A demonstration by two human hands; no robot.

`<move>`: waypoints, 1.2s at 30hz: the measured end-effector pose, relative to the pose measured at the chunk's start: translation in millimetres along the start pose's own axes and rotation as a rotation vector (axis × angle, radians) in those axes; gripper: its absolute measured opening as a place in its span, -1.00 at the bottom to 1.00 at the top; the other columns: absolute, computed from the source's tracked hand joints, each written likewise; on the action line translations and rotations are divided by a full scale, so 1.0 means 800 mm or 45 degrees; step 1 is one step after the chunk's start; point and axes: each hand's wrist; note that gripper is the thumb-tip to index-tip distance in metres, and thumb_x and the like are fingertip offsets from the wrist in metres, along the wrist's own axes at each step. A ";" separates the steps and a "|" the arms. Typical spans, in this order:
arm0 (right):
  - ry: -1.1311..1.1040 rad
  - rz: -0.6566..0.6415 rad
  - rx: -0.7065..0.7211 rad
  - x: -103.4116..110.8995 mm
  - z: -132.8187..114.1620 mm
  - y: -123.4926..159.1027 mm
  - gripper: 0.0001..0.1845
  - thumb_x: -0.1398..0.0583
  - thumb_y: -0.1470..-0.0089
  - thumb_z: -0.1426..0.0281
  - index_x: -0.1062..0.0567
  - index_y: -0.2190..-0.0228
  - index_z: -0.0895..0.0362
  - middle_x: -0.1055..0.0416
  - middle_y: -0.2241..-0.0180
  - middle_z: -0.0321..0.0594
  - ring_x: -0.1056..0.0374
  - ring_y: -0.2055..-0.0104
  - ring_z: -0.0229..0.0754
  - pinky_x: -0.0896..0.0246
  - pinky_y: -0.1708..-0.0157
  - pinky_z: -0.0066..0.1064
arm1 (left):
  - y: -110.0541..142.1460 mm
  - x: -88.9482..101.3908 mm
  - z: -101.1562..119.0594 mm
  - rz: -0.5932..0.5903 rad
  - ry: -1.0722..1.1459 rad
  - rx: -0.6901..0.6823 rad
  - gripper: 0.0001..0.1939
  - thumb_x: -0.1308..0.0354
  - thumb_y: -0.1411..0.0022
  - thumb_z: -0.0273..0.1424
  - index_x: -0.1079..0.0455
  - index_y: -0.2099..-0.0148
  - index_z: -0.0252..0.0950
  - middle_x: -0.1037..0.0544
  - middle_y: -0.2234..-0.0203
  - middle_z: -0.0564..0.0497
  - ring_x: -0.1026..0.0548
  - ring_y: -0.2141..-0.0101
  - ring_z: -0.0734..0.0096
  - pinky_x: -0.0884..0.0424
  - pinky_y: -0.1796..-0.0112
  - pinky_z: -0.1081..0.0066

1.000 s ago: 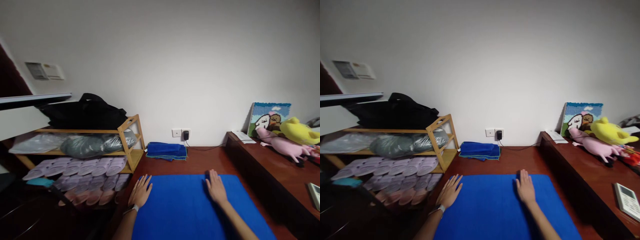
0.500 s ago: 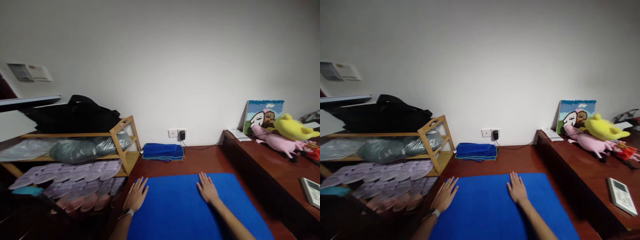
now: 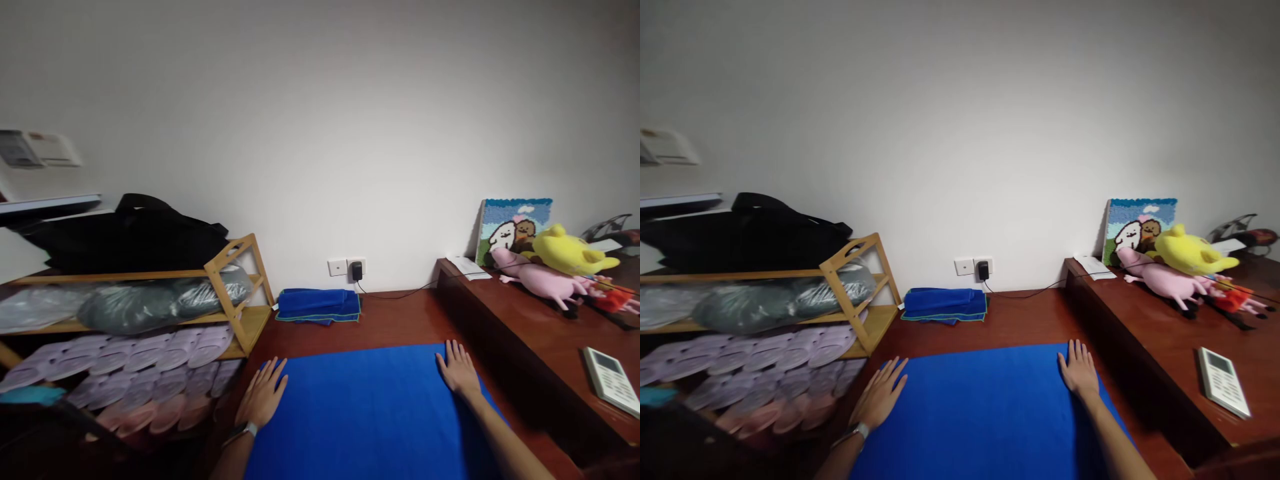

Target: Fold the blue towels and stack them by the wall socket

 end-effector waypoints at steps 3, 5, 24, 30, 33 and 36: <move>0.006 -0.044 -0.018 0.004 0.001 -0.001 -0.07 0.28 -0.32 -0.01 0.07 -0.45 0.39 0.21 -0.51 0.07 0.28 -0.54 0.11 0.34 -0.48 -0.04 | 0.002 0.004 0.004 0.007 0.002 0.004 -0.41 0.10 -0.46 -0.15 -0.23 -0.44 -0.14 -0.23 -0.44 -0.08 -0.18 -0.42 0.18 -0.06 -0.40 0.04; 0.012 -0.093 -0.006 0.012 0.005 -0.002 -0.08 0.28 -0.33 0.00 0.08 -0.45 0.39 0.24 -0.51 0.05 0.30 -0.54 0.10 0.33 -0.48 -0.05 | 0.003 0.006 0.006 -0.001 0.006 0.004 -0.42 0.10 -0.47 -0.15 -0.23 -0.44 -0.15 -0.23 -0.44 -0.08 -0.18 -0.42 0.18 -0.06 -0.40 0.04; -0.358 -0.215 0.902 0.043 -0.354 0.162 -0.22 0.19 -0.41 0.03 0.00 -0.46 0.20 0.16 -0.49 -0.11 0.26 -0.54 -0.03 0.33 -0.49 -0.06 | 0.010 0.012 0.015 0.029 0.065 0.010 -0.42 0.10 -0.47 -0.15 -0.26 -0.43 -0.15 -0.26 -0.43 -0.07 -0.17 -0.42 0.13 -0.05 -0.40 0.03; -0.217 -0.139 0.624 0.042 -0.228 0.105 -0.18 0.22 -0.39 -0.01 -0.01 -0.45 0.21 0.13 -0.49 -0.12 0.25 -0.54 -0.06 0.36 -0.49 -0.10 | 0.008 0.012 0.014 0.006 0.026 0.016 -0.42 0.11 -0.47 -0.15 -0.24 -0.44 -0.15 -0.25 -0.44 -0.08 -0.17 -0.42 0.17 -0.04 -0.40 0.05; -0.073 -0.114 0.354 0.035 -0.123 0.062 -0.18 0.23 -0.37 0.03 0.04 -0.46 0.24 0.15 -0.50 -0.11 0.25 -0.54 -0.05 0.35 -0.48 -0.09 | 0.006 0.007 0.012 0.021 0.041 0.015 -0.42 0.09 -0.46 -0.15 -0.25 -0.43 -0.15 -0.25 -0.43 -0.08 -0.18 -0.42 0.16 -0.04 -0.40 0.03; -0.006 -0.080 0.159 0.026 -0.037 0.028 -0.16 0.23 -0.35 0.04 0.04 -0.46 0.28 0.15 -0.50 -0.06 0.24 -0.54 0.00 0.32 -0.48 -0.04 | 0.004 0.002 0.008 0.034 0.041 0.021 -0.42 0.09 -0.46 -0.15 -0.24 -0.44 -0.14 -0.26 -0.43 -0.07 -0.19 -0.41 0.19 -0.05 -0.40 0.04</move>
Point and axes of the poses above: each hand's wrist, its own y-axis away from the middle knuckle, its own x-axis out of the back of the hand, z = x × y
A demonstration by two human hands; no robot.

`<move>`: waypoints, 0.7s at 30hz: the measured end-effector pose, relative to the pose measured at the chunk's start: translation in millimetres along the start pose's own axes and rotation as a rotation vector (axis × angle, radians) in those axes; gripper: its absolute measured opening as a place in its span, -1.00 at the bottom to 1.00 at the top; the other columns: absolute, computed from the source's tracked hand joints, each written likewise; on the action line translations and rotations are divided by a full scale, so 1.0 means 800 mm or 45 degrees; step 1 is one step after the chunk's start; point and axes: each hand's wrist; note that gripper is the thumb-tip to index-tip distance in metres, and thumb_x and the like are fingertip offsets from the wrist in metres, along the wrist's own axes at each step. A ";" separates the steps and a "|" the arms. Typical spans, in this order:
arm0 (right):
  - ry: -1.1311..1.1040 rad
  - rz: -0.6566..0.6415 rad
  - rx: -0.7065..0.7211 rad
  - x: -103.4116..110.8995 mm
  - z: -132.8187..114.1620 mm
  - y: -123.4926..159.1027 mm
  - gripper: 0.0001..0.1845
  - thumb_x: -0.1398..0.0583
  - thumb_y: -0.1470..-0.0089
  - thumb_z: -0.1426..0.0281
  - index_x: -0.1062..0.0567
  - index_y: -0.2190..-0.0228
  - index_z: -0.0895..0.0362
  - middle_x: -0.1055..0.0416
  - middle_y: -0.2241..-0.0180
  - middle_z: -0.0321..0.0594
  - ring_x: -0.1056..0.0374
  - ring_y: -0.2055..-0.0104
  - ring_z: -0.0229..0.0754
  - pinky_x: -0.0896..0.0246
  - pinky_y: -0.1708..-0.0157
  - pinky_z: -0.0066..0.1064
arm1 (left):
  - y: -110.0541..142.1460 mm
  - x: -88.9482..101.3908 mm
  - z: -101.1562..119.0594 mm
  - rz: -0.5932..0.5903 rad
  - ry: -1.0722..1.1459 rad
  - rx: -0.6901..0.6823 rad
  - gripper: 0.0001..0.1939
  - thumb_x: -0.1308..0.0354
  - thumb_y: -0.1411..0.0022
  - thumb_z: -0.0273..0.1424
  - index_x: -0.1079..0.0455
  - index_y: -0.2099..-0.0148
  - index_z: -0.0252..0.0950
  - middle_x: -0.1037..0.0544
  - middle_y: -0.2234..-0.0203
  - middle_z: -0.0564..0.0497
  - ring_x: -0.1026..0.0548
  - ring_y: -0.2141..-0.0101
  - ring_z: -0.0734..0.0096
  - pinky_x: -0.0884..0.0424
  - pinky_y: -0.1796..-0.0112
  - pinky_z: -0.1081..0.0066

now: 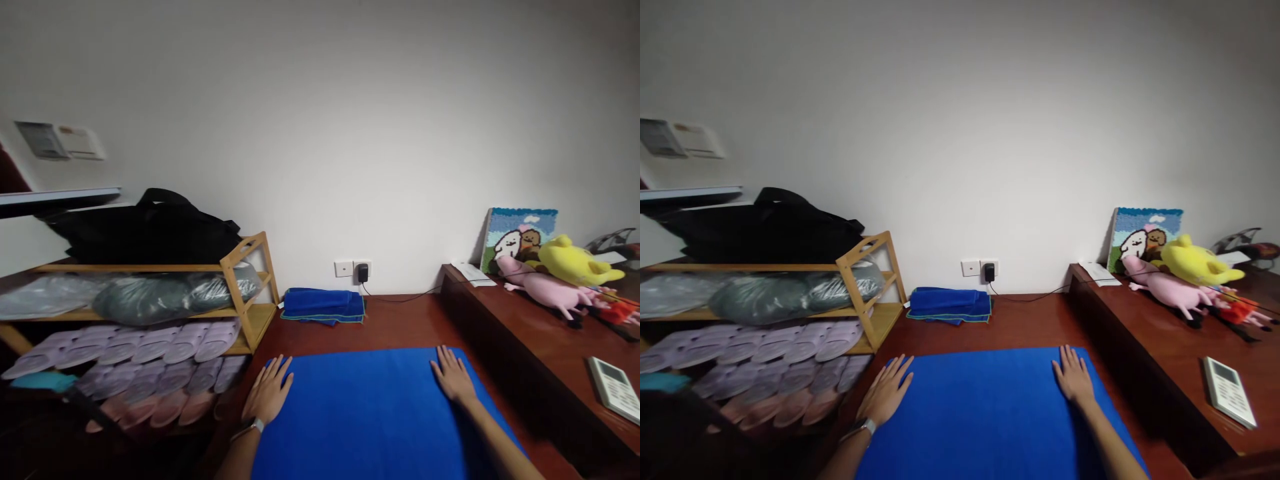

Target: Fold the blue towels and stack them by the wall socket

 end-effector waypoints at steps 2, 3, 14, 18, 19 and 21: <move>0.001 0.026 -0.060 -0.005 0.035 -0.008 -0.14 0.24 -0.34 0.03 0.03 -0.46 0.30 0.15 -0.50 -0.04 0.23 -0.53 0.02 0.30 -0.47 -0.01 | -0.001 -0.002 -0.003 0.006 0.004 -0.007 -0.42 0.09 -0.45 -0.14 -0.25 -0.43 -0.13 -0.27 -0.43 -0.06 -0.19 -0.41 0.19 -0.06 -0.39 0.04; 0.000 0.036 -0.075 -0.006 0.044 -0.010 -0.13 0.25 -0.33 0.03 0.03 -0.45 0.31 0.16 -0.50 -0.03 0.24 -0.54 0.02 0.30 -0.47 -0.01 | -0.002 -0.002 -0.004 0.004 0.005 -0.012 -0.42 0.09 -0.45 -0.14 -0.25 -0.43 -0.12 -0.27 -0.43 -0.06 -0.19 -0.41 0.18 -0.06 -0.39 0.03; -0.019 0.050 -0.165 -0.019 0.072 -0.015 -0.15 0.19 -0.30 -0.02 -0.02 -0.46 0.12 0.13 -0.51 -0.09 0.18 -0.52 0.09 0.23 -0.44 0.06 | -0.001 0.002 0.000 -0.025 -0.016 0.002 -0.41 0.10 -0.46 -0.16 -0.23 -0.44 -0.17 -0.24 -0.44 -0.09 -0.17 -0.42 0.18 -0.04 -0.40 0.05; 0.024 0.056 -0.238 0.006 0.042 -0.007 -0.17 0.15 -0.30 0.05 -0.12 -0.43 0.24 0.03 -0.48 0.01 0.16 -0.52 0.16 0.30 -0.45 0.12 | 0.001 0.007 0.004 -0.044 -0.034 -0.010 -0.41 0.10 -0.47 -0.16 -0.22 -0.45 -0.17 -0.23 -0.44 -0.10 -0.16 -0.43 0.18 -0.04 -0.40 0.05; 0.036 0.096 -0.229 0.016 0.018 -0.002 -0.18 0.16 -0.32 0.08 -0.14 -0.41 0.28 0.02 -0.47 0.04 0.16 -0.52 0.17 0.33 -0.45 0.12 | 0.002 0.008 0.004 -0.047 -0.037 -0.013 -0.41 0.10 -0.47 -0.16 -0.22 -0.45 -0.16 -0.23 -0.44 -0.10 -0.16 -0.43 0.17 -0.04 -0.40 0.05; 0.030 0.200 -0.106 0.031 -0.047 0.011 -0.23 0.18 -0.34 0.14 -0.19 -0.40 0.30 -0.01 -0.46 0.04 0.18 -0.52 0.16 0.41 -0.47 0.10 | 0.002 0.008 0.005 -0.046 -0.035 -0.015 -0.41 0.11 -0.47 -0.16 -0.22 -0.45 -0.16 -0.22 -0.44 -0.10 -0.16 -0.43 0.17 -0.03 -0.40 0.04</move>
Point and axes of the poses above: each hand's wrist, its own y-axis away from the middle knuckle, its own x-axis out of the back of the hand, z = x × y
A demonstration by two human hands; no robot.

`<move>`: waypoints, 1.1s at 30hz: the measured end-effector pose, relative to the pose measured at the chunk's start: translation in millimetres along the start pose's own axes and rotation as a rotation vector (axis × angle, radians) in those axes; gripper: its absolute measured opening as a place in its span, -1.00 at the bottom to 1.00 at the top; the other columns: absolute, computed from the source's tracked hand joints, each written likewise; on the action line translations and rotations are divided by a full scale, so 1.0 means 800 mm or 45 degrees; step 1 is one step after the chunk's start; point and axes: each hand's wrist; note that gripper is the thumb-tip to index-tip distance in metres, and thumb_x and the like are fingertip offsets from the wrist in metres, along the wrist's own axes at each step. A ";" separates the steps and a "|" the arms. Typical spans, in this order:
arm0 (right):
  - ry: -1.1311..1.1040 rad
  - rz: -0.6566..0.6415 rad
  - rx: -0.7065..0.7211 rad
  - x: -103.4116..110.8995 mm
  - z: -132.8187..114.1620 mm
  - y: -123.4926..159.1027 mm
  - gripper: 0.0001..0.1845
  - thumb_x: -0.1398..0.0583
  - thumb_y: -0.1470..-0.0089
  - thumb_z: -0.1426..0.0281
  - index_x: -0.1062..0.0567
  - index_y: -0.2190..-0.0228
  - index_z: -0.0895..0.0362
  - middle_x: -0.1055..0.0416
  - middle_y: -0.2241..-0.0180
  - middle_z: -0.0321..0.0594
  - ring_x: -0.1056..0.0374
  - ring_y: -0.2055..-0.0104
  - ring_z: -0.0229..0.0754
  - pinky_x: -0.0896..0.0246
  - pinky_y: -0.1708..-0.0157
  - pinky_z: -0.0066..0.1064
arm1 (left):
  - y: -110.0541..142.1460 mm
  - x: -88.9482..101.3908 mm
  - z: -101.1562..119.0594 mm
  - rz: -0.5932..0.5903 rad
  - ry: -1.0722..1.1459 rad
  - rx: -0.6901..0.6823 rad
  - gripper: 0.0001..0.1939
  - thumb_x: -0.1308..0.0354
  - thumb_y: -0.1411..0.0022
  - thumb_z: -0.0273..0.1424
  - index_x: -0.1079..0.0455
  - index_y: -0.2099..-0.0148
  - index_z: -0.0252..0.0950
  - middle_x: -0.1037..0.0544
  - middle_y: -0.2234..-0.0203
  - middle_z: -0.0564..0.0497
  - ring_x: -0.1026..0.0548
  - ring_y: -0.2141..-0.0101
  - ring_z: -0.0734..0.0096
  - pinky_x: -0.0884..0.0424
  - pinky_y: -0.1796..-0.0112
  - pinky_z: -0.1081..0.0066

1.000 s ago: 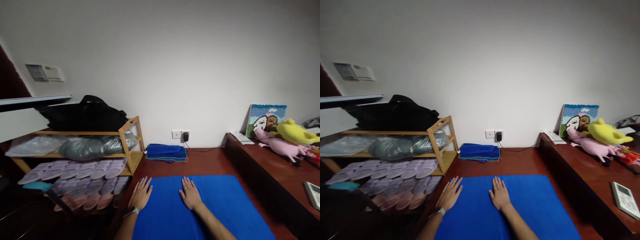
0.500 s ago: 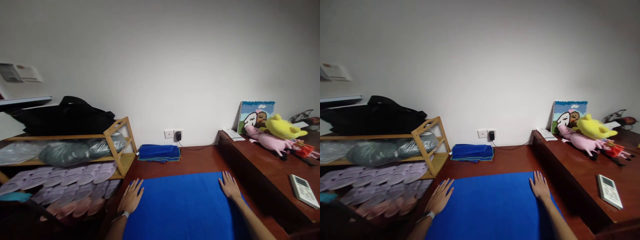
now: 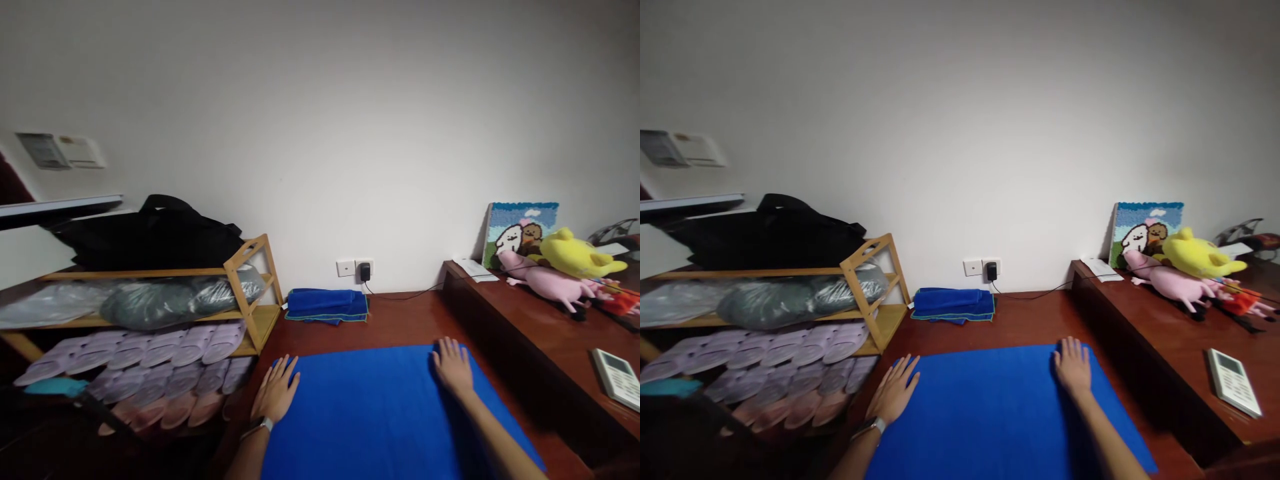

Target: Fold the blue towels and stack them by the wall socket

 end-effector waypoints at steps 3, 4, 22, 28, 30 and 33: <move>-0.224 -0.035 0.403 0.014 -0.123 0.034 -0.28 0.19 -0.39 0.14 -0.19 -0.41 0.20 -0.02 -0.47 -0.09 0.17 -0.53 0.04 0.36 -0.48 -0.02 | 0.000 -0.001 0.000 0.011 0.013 0.004 -0.42 0.10 -0.47 -0.16 -0.23 -0.45 -0.16 -0.23 -0.44 -0.10 -0.16 -0.43 0.16 -0.02 -0.40 0.02; -0.307 -0.078 0.541 0.015 -0.163 0.047 -0.28 0.18 -0.40 0.11 -0.16 -0.42 0.17 -0.01 -0.47 -0.13 0.17 -0.53 0.00 0.35 -0.48 -0.03 | 0.000 -0.001 0.000 0.013 0.016 0.005 -0.42 0.09 -0.47 -0.16 -0.23 -0.44 -0.16 -0.23 -0.44 -0.10 -0.16 -0.43 0.16 -0.02 -0.40 0.02; -0.027 -0.231 0.052 -0.013 0.050 -0.012 -0.21 0.25 -0.37 0.10 0.05 -0.46 0.23 0.15 -0.51 -0.10 0.28 -0.54 -0.06 0.37 -0.47 -0.16 | -0.005 -0.011 -0.009 0.030 0.003 0.003 -0.40 0.12 -0.46 -0.14 -0.21 -0.45 -0.16 -0.23 -0.44 -0.09 -0.16 -0.43 0.17 -0.04 -0.40 0.03; 0.038 -0.230 -0.006 -0.015 0.078 -0.018 -0.17 0.30 -0.36 0.08 0.09 -0.46 0.30 0.20 -0.51 -0.09 0.30 -0.54 -0.07 0.36 -0.47 -0.19 | -0.006 -0.009 -0.009 0.005 -0.018 0.001 -0.40 0.13 -0.47 -0.17 -0.21 -0.45 -0.20 -0.21 -0.45 -0.12 -0.16 -0.42 0.17 -0.04 -0.40 0.03; 0.064 -0.239 -0.009 -0.012 0.073 -0.017 -0.19 0.27 -0.36 0.10 0.08 -0.46 0.29 0.19 -0.51 -0.09 0.27 -0.54 -0.05 0.34 -0.47 -0.14 | -0.006 -0.006 -0.006 -0.004 -0.024 0.005 -0.40 0.12 -0.47 -0.17 -0.20 -0.46 -0.21 -0.21 -0.45 -0.13 -0.16 -0.43 0.17 -0.04 -0.40 0.04; 0.108 -0.249 -0.008 0.003 0.068 -0.019 -0.21 0.17 -0.35 0.14 0.00 -0.44 0.32 0.10 -0.49 0.01 0.16 -0.52 0.05 0.30 -0.46 -0.05 | -0.005 -0.004 -0.003 -0.013 -0.036 0.006 -0.40 0.11 -0.48 -0.17 -0.19 -0.46 -0.21 -0.20 -0.45 -0.14 -0.15 -0.43 0.16 -0.03 -0.40 0.04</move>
Point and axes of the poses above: each hand's wrist, its own y-axis away from the middle knuckle, its own x-axis out of the back of the hand, z = x × y
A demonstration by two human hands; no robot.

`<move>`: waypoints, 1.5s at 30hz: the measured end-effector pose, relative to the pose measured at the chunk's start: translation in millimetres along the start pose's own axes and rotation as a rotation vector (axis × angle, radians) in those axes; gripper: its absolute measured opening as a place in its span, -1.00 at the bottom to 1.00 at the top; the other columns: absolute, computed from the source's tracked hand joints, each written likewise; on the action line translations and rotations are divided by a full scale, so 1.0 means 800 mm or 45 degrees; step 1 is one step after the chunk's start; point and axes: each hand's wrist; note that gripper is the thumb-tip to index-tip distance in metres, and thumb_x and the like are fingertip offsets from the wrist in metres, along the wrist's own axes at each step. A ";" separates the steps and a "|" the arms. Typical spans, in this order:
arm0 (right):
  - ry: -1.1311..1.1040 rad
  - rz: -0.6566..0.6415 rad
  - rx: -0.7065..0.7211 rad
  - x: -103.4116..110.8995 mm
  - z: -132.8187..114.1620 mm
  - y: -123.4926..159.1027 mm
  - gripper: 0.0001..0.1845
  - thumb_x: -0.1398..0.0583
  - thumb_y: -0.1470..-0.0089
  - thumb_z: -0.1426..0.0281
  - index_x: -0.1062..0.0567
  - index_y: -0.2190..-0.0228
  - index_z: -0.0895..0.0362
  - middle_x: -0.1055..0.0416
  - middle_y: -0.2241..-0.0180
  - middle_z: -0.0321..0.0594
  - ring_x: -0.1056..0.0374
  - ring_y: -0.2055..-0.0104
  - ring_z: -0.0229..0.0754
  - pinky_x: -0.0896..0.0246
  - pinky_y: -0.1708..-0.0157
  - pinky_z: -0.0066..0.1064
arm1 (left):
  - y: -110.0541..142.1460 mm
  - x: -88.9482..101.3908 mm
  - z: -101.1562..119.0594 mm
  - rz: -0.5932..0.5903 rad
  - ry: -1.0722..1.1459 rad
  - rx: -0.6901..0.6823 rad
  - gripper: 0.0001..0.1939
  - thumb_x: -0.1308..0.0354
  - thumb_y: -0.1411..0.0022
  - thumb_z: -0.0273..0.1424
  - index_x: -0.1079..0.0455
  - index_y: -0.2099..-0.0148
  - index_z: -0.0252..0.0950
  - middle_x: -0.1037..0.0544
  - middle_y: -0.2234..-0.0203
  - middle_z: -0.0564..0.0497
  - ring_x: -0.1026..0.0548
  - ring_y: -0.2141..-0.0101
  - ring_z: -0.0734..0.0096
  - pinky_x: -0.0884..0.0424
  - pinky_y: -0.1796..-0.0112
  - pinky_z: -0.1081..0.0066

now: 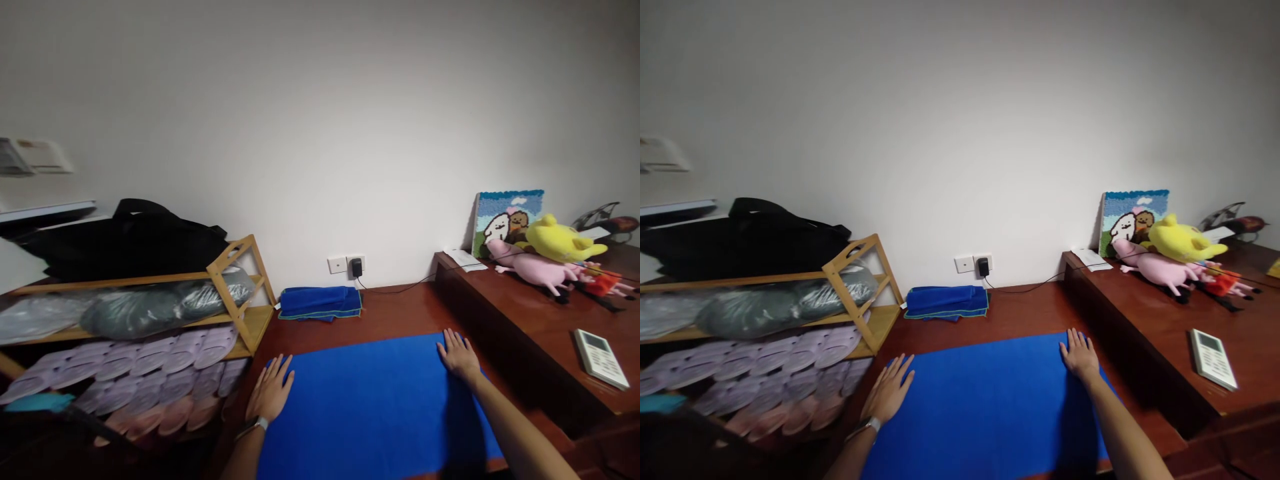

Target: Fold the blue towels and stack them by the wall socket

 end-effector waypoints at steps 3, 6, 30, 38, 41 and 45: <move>0.045 0.027 0.001 0.023 -0.013 0.000 -0.26 0.08 -0.33 0.22 -0.17 -0.38 0.39 -0.05 -0.43 0.21 0.06 -0.49 0.19 0.31 -0.44 0.10 | 0.002 0.001 0.003 -0.013 -0.014 -0.015 -0.40 0.12 -0.49 -0.17 -0.16 -0.47 -0.21 -0.19 -0.46 -0.15 -0.13 -0.44 0.15 -0.02 -0.40 0.05; 0.071 0.095 0.104 0.042 -0.059 0.007 -0.32 0.06 -0.30 0.35 -0.24 -0.36 0.38 -0.09 -0.41 0.24 0.06 -0.49 0.17 0.39 -0.45 0.12 | 0.004 0.001 0.006 -0.003 -0.023 -0.014 -0.39 0.11 -0.49 -0.14 -0.15 -0.48 -0.20 -0.18 -0.46 -0.16 -0.11 -0.44 0.11 -0.04 -0.39 0.06; -0.182 0.054 0.173 -0.027 -0.028 0.004 -0.21 0.18 -0.37 0.07 -0.01 -0.45 0.23 0.12 -0.49 -0.10 0.21 -0.53 -0.01 0.32 -0.48 -0.05 | 0.000 -0.015 -0.009 0.025 -0.030 0.033 -0.37 0.09 -0.46 -0.08 -0.16 -0.47 -0.12 -0.18 -0.47 -0.13 -0.10 -0.45 0.07 -0.07 -0.38 0.02; -0.167 -0.004 0.050 -0.019 0.040 -0.016 -0.16 0.23 -0.35 0.09 0.04 -0.45 0.36 0.12 -0.50 -0.03 0.21 -0.53 -0.03 0.31 -0.48 -0.13 | 0.000 -0.010 -0.008 -0.013 -0.068 0.030 -0.38 0.09 -0.48 -0.10 -0.14 -0.48 -0.14 -0.17 -0.47 -0.18 -0.10 -0.44 0.04 -0.07 -0.38 0.02; -0.164 0.041 0.037 -0.012 0.022 -0.005 -0.17 0.22 -0.34 0.13 -0.01 -0.43 0.41 0.08 -0.48 0.06 0.20 -0.53 0.03 0.31 -0.48 -0.10 | 0.002 -0.005 -0.003 -0.011 -0.068 0.025 -0.38 0.09 -0.48 -0.10 -0.14 -0.48 -0.14 -0.17 -0.47 -0.18 -0.10 -0.44 0.04 -0.07 -0.38 0.02; -0.153 0.143 0.147 -0.001 -0.059 0.037 -0.18 0.19 -0.38 0.10 0.00 -0.44 0.39 0.14 -0.49 0.04 0.28 -0.54 0.03 0.41 -0.49 -0.11 | 0.003 -0.004 0.000 0.017 -0.043 0.026 -0.39 0.08 -0.47 -0.11 -0.15 -0.48 -0.13 -0.17 -0.47 -0.16 -0.10 -0.44 0.04 -0.08 -0.38 0.02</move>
Point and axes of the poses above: each hand's wrist, its own y-axis away from the middle knuckle, its own x-axis out of the back of the hand, z = x × y
